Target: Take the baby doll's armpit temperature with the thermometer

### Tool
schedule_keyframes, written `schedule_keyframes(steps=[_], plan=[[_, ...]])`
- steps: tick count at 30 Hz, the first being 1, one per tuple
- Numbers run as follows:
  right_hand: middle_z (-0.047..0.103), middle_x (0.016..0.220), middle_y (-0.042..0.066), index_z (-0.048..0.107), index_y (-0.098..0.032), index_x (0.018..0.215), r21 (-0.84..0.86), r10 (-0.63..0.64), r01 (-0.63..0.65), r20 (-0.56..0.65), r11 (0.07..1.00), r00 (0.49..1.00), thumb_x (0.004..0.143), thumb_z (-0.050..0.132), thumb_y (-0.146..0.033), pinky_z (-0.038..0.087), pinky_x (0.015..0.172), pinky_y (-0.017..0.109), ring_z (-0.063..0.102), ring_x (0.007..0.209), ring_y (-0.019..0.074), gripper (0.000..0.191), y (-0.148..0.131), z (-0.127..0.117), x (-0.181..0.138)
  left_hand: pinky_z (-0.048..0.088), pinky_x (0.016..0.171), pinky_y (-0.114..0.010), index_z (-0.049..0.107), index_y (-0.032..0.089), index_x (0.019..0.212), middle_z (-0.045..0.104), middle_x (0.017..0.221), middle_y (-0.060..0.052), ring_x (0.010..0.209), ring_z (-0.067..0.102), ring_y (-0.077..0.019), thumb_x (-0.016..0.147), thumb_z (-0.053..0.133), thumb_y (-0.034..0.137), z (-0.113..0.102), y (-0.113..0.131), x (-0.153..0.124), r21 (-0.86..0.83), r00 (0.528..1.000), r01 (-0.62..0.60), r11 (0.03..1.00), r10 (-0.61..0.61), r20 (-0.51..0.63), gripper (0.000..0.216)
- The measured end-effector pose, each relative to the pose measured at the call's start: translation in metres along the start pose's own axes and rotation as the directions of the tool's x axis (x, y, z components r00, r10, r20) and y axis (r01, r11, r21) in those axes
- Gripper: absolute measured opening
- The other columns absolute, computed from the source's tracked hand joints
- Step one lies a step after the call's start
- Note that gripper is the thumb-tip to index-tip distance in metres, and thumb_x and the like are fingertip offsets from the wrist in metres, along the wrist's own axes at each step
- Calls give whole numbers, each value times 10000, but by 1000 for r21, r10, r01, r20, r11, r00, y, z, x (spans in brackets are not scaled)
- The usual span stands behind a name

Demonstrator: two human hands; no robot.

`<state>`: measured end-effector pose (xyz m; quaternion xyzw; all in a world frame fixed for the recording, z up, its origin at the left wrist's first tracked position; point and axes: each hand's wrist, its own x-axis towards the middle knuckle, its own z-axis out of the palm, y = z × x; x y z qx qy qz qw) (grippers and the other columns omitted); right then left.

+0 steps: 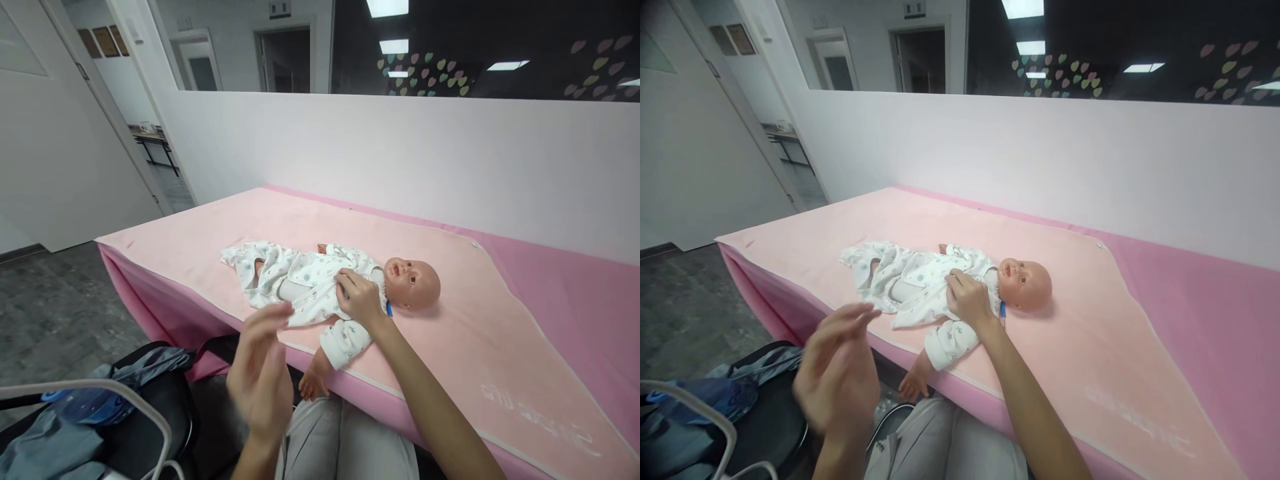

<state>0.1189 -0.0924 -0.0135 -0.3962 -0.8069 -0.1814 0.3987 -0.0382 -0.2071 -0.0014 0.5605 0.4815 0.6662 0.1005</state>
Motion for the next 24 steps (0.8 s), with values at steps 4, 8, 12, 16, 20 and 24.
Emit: schedule_keyframes(steps=[4,8,12,16,20,24], plan=[[644,1107,38,583,-197,1089,26,-129,127,136,992,982,857,431,-153,421,601,213,623,786,112,280,-18,2,1,428,925,-419,573,186,1017,592,1038,-89,1027,530,-239,886,406,310,-9,-38,44,317,999,2,948,-16,39,246],[641,1113,43,552,-192,1143,23,-144,143,256,989,956,890,410,-199,406,547,220,627,758,113,291,-30,2,5,416,890,-432,587,149,1092,560,1027,-140,993,515,-279,872,426,284,0,-82,65,630,991,-21,776,-69,117,305],[612,1173,49,554,-206,1137,-10,-94,102,326,995,941,895,413,-230,389,519,226,633,764,123,280,-30,1,6,438,783,-373,635,166,1028,556,1042,-139,921,531,-266,870,440,303,5,-82,62,742,996,-57,668,-14,89,285],[557,1262,56,529,-200,1186,-47,-57,77,335,996,941,902,400,-251,405,520,243,639,787,140,316,-29,0,6,423,619,-312,660,223,997,598,1098,-88,798,577,-218,870,440,290,4,-70,60,803,992,-76,591,-39,123,262],[569,1243,70,551,-198,1145,-57,-53,77,350,995,935,907,403,-253,403,519,248,638,762,140,285,-30,1,6,430,649,-324,694,229,900,637,1064,-69,834,579,-227,844,454,244,5,-71,63,824,988,-92,559,-49,143,247],[610,1158,53,577,-206,1025,-51,-67,88,333,995,941,920,402,-229,358,502,235,628,749,122,206,-28,4,4,414,817,-376,686,195,846,607,1048,-90,973,521,-263,846,447,226,15,-71,63,770,992,-126,626,69,106,241]])
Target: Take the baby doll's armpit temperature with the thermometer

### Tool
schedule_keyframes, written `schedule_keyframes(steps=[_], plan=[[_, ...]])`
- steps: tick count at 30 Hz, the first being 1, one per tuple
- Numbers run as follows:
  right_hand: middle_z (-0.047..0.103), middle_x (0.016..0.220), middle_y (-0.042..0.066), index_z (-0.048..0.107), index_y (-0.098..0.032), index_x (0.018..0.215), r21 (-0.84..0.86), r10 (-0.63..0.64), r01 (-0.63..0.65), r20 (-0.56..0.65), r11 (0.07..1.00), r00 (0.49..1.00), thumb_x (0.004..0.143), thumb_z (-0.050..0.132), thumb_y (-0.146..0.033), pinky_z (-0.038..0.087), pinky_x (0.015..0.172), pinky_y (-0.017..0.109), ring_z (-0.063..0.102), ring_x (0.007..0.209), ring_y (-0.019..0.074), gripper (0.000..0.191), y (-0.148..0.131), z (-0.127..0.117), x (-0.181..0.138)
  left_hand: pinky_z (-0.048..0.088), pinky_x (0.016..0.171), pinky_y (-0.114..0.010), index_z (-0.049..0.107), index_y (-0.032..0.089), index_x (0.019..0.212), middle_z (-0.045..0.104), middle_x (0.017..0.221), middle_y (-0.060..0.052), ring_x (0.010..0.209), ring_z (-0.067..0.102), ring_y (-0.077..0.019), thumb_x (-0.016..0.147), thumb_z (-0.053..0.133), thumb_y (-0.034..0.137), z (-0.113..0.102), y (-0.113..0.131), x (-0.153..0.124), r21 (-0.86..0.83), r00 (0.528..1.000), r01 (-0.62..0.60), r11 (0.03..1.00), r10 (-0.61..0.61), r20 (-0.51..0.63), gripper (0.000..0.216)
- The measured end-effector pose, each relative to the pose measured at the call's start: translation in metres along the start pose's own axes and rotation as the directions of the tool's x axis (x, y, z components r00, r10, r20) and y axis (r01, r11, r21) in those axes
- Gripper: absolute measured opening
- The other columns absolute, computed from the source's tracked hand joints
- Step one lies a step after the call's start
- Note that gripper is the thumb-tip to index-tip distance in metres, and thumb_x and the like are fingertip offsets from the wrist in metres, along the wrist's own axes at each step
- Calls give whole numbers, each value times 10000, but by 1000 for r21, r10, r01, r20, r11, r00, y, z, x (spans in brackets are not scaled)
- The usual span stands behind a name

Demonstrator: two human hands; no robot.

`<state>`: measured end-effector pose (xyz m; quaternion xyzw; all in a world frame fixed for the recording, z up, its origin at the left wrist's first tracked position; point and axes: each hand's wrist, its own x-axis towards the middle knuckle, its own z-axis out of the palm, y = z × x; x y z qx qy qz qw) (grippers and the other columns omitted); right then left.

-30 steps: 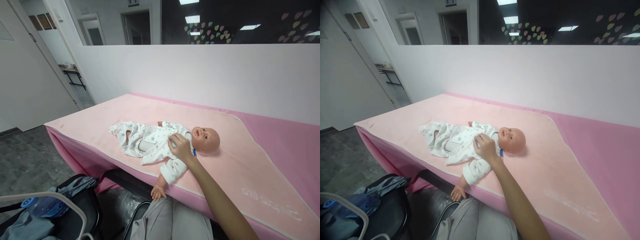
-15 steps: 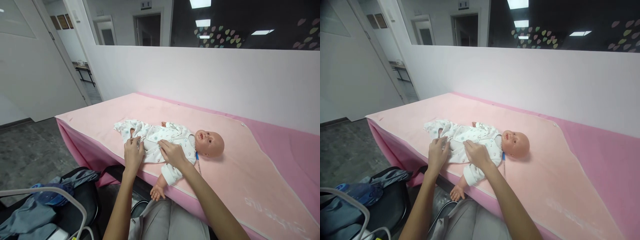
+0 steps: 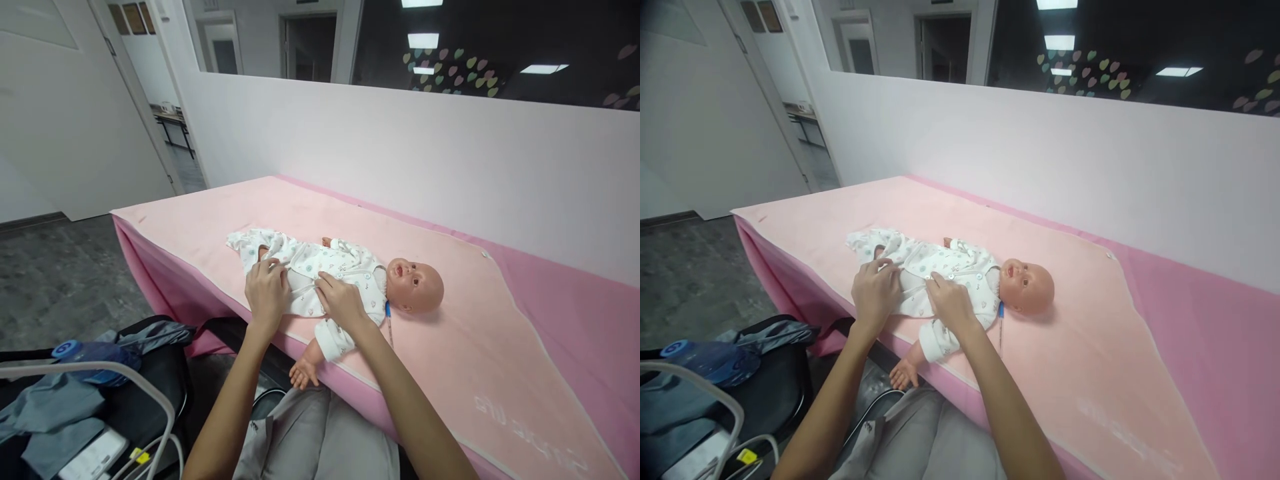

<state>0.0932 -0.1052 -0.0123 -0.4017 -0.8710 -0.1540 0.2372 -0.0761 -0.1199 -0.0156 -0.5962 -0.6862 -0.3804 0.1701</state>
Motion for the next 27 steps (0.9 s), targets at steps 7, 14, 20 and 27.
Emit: schedule_keyframes(steps=[7,14,20,27], plan=[[621,838,27,539,-183,942,-24,56,-58,-91,998,994,918,400,-168,266,459,252,557,605,114,142,3,4,-1,425,827,-357,637,181,867,587,907,-73,891,534,-211,878,421,307,-1,24,-3,-435,967,-4,900,114,227,250],[592,823,35,529,-183,998,49,139,-131,-212,990,967,911,361,-164,277,461,244,536,622,115,190,0,2,-1,447,826,-329,602,186,982,618,999,-67,939,561,-200,866,440,350,-12,27,18,-686,939,46,726,202,277,258],[579,832,42,577,-165,1004,132,212,-181,-285,975,935,836,390,-159,299,479,235,504,582,107,252,-2,0,-3,460,750,-285,633,167,970,651,950,-58,849,590,-177,861,449,367,-2,27,37,-799,825,154,581,370,428,293],[544,825,46,600,-165,854,152,246,-210,-282,966,927,835,423,-238,284,465,228,495,589,105,192,-2,-1,-3,441,671,-247,664,215,945,630,984,-37,804,569,-147,809,517,298,6,15,39,-685,743,-94,722,509,434,217]])
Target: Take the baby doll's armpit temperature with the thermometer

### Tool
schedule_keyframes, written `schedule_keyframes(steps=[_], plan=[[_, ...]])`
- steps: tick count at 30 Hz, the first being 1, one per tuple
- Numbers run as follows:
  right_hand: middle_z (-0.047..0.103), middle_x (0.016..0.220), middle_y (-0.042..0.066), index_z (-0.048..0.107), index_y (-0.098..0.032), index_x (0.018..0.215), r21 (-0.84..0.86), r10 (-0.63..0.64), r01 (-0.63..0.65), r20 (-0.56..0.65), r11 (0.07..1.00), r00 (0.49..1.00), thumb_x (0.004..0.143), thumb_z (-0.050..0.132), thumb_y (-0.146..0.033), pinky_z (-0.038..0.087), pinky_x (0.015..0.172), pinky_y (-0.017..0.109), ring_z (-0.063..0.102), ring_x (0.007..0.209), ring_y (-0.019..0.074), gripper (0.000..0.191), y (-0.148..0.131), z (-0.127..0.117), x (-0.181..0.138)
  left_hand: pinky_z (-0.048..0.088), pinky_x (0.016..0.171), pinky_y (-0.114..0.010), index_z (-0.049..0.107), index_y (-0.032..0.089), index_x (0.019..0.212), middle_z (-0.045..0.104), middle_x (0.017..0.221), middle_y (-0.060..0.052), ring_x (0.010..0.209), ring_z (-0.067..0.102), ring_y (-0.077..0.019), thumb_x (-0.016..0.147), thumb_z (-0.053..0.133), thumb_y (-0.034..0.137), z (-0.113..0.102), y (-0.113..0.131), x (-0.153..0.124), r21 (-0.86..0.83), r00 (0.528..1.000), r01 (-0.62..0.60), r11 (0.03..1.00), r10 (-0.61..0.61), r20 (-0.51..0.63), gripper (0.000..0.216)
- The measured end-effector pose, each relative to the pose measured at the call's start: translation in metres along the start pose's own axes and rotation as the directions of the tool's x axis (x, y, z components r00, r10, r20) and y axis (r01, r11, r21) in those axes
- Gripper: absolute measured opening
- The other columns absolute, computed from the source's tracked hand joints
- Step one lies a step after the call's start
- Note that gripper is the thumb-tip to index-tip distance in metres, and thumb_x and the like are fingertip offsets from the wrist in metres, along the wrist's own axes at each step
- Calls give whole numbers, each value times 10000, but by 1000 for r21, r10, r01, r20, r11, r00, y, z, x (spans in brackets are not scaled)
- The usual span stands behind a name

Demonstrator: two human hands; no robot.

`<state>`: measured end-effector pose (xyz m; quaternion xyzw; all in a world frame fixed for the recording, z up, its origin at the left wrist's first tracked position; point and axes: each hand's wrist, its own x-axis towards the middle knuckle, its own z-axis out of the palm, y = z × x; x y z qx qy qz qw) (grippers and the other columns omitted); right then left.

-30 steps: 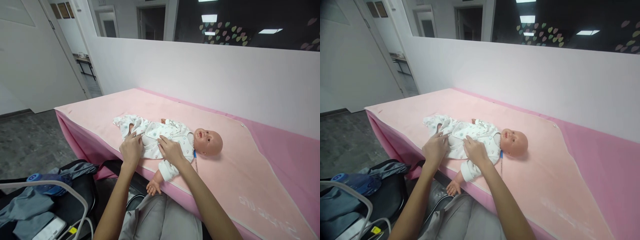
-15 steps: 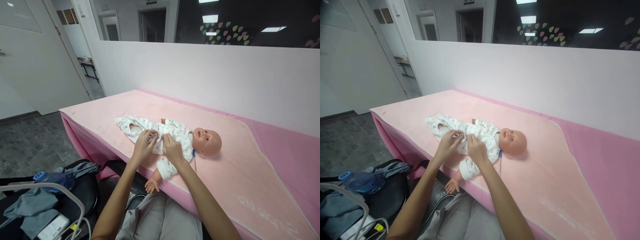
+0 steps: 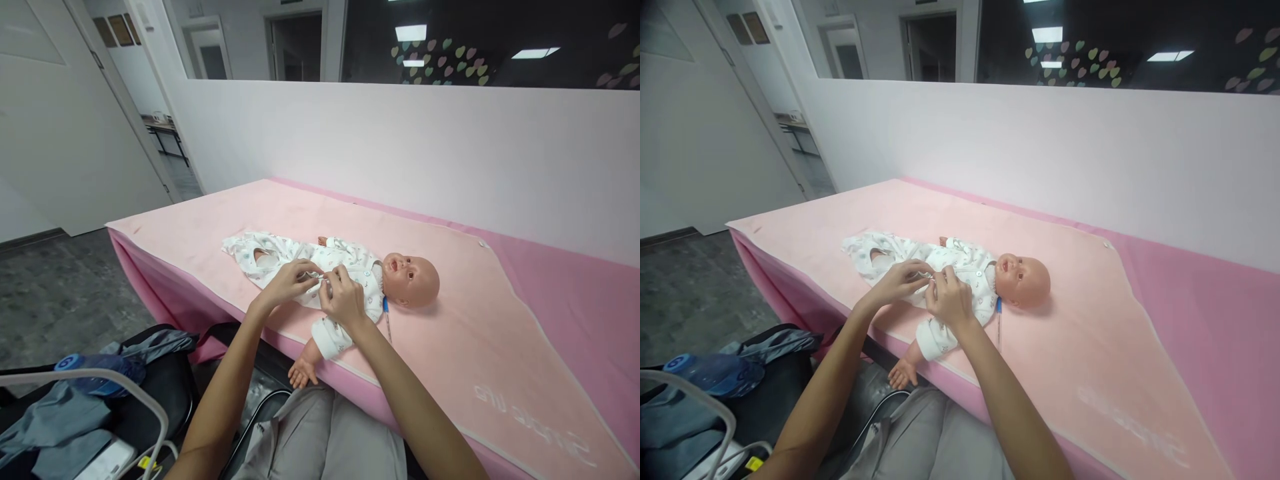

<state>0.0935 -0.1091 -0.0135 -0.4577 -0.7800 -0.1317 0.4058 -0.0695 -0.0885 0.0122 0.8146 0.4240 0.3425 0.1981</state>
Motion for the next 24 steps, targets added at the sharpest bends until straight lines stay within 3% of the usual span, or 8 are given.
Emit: schedule_keyframes(steps=[4,12,16,19,24], plan=[[535,810,36,559,-165,818,-18,-24,25,49,1000,999,803,425,-187,295,469,233,478,579,106,136,0,-1,1,441,622,-247,644,187,929,629,852,-31,667,541,-123,815,509,310,-5,-1,-2,-20,999,33,999,-33,6,215],[628,913,32,566,-175,1006,33,-139,142,-80,989,987,924,396,-199,393,572,194,591,737,93,190,4,5,1,482,753,-267,664,176,989,667,959,-57,880,608,-182,821,548,347,-1,0,2,-216,998,-26,976,14,-57,267],[644,977,30,566,-180,1062,57,-157,163,-97,985,983,902,416,-136,431,621,195,615,822,104,224,6,7,0,490,679,-261,663,138,981,679,858,-65,785,620,-181,776,614,362,12,-14,-3,-377,981,52,925,-118,-154,307],[651,968,30,577,-180,1052,94,-141,149,-83,984,986,894,419,-127,443,628,197,619,826,107,230,6,7,-1,496,699,-263,656,140,984,686,896,-70,812,627,-186,740,661,360,17,-19,-8,-484,962,72,872,-188,-196,328],[653,933,35,601,-169,1008,153,-101,113,-81,982,992,899,421,-168,447,639,194,614,789,100,210,6,5,0,493,695,-270,686,142,952,694,918,-77,817,625,-195,750,652,384,18,-19,-10,-483,962,93,870,-204,-182,318]])
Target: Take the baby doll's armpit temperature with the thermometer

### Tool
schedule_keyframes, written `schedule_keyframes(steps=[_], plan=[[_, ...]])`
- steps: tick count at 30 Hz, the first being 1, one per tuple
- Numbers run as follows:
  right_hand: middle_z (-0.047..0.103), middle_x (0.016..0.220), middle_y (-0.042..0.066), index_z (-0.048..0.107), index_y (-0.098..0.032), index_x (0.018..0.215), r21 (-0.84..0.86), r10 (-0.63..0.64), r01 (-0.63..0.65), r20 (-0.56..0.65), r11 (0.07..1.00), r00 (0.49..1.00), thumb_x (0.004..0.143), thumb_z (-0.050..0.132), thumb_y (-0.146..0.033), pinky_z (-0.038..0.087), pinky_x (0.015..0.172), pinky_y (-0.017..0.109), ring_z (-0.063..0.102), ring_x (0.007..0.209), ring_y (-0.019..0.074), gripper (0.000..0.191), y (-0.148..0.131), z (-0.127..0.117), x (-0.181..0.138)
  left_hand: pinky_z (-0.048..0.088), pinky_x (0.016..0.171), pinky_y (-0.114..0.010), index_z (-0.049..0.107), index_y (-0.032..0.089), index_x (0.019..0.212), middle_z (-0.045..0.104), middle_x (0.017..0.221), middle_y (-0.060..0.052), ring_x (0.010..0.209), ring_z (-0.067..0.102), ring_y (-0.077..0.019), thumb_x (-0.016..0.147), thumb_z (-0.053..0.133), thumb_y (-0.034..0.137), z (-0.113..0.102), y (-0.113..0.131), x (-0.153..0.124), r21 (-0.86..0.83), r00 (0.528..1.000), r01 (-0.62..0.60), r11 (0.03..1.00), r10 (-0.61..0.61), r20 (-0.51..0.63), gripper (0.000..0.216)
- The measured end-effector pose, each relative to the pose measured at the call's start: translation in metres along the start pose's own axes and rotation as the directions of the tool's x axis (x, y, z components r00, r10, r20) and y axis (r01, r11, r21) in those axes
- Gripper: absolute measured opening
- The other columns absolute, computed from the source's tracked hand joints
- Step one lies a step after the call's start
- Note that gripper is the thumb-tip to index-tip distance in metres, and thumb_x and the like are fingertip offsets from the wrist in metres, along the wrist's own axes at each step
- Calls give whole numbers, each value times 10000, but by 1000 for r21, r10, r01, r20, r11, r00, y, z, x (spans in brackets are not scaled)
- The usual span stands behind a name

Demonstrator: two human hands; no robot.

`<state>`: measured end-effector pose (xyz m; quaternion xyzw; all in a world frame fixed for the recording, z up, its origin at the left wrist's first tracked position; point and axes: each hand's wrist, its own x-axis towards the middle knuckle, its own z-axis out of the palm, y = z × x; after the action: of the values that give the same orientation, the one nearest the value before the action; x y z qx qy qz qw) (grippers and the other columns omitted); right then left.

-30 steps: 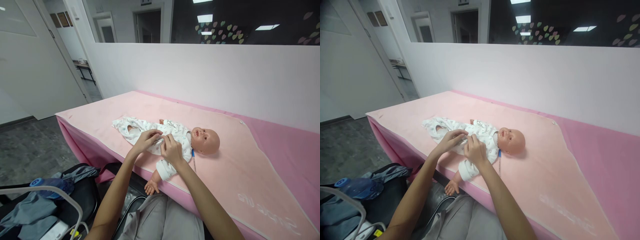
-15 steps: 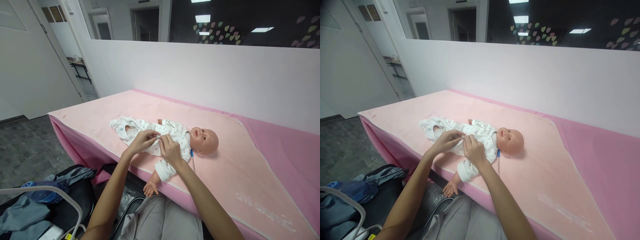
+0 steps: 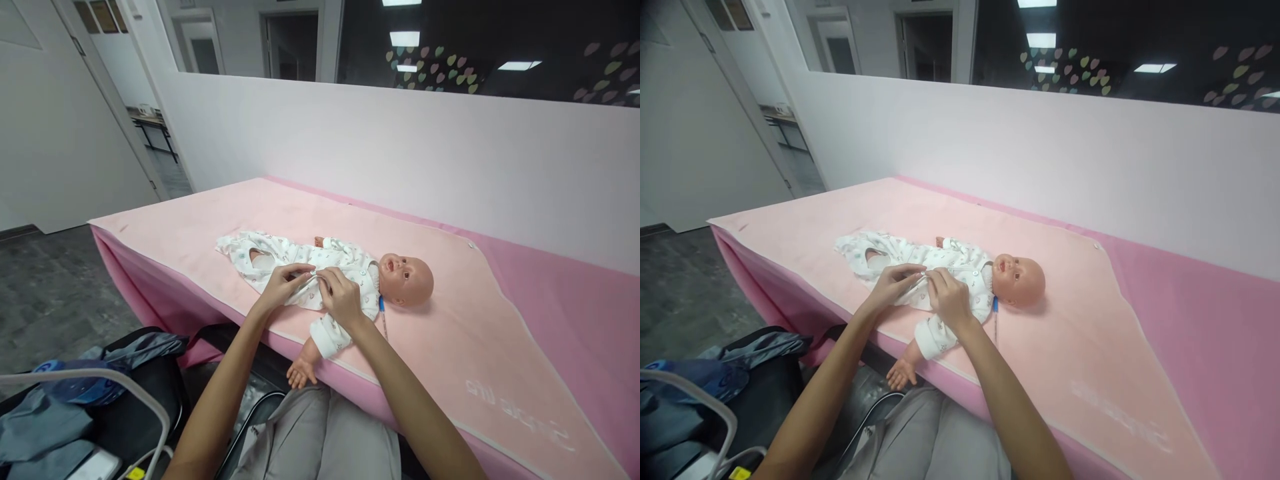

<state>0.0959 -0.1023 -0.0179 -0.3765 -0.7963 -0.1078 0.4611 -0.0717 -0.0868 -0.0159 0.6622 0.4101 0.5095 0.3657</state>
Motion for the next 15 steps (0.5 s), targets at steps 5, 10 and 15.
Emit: schedule_keyframes(steps=[5,10,15], plan=[[637,963,29,624,-183,985,-10,-90,90,53,996,995,873,433,-152,433,632,188,600,779,90,223,-1,-2,0,490,788,-297,686,155,995,692,954,-73,899,623,-210,803,595,385,-2,-3,0,-41,999,-29,999,31,40,314],[628,970,11,645,-218,957,-73,-97,103,86,992,992,883,456,-180,390,549,197,588,730,82,207,1,1,0,476,853,-314,689,166,994,679,1002,-82,964,613,-218,820,582,338,-3,-1,-1,17,985,-149,989,147,85,267],[640,935,20,615,-207,1020,-68,-43,52,128,996,991,909,431,-189,409,610,194,598,808,97,215,2,4,-1,488,835,-321,676,169,1002,648,1044,-103,963,603,-211,799,601,299,-1,-1,-4,87,965,-246,965,236,113,253]])
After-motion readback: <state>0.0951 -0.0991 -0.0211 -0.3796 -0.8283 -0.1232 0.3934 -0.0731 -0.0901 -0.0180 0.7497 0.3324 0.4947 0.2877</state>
